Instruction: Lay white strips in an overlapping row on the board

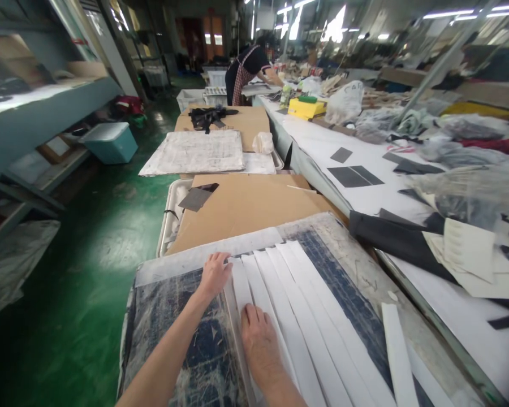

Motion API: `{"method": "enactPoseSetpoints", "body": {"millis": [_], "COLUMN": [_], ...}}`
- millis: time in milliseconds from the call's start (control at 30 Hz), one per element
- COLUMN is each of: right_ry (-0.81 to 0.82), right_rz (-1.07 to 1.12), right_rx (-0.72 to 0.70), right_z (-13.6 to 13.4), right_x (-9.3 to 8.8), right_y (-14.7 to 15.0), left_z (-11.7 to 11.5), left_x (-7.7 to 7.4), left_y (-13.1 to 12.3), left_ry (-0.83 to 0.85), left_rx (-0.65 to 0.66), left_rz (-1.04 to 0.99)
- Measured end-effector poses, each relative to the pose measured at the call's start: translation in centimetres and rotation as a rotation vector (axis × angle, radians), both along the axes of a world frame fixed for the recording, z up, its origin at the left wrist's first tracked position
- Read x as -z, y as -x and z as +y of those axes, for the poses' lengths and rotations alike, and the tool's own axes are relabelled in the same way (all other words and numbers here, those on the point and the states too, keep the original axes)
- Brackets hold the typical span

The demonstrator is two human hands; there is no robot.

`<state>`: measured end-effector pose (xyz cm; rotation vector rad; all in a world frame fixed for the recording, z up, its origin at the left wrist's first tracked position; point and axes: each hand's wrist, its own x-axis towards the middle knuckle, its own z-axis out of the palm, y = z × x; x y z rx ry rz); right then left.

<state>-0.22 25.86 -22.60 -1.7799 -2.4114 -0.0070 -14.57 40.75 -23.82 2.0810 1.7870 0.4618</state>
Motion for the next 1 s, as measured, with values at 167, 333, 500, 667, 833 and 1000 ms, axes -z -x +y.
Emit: {"method": "enactPoseSetpoints", "body": {"millis": [167, 333, 500, 667, 833, 1000], "right_ry": [-0.096, -0.058, -0.014, 0.011, 0.095, 0.131], "right_rz": [0.048, 0.064, 0.064, 0.096, 0.136, 0.130], "right_rx": [-0.009, -0.058, -0.066, -0.078, -0.036, -0.045], "right_z": [-0.2, -0.1, 0.0, 0.0, -0.3, -0.7], "right_x": [0.5, 0.5, 0.7, 1.2, 0.5, -0.3], "right_y": [0.1, 0.1, 0.2, 0.3, 0.3, 0.8], "left_z": [2.8, 3.5, 1.1, -5.7, -10.4, -11.7], "left_x": [0.6, 0.3, -1.6, -2.4, -1.7, -1.8], "left_y": [0.2, -0.3, -0.7, -1.2, -1.6, -2.8], "left_ry": [0.062, 0.075, -0.023, -0.034, -0.023, -0.053], "left_rx": [0.088, 0.149, 0.154, 0.372, 0.417, 0.352], "left_rz": [0.010, 0.027, 0.037, 0.069, 0.124, 0.209]}}
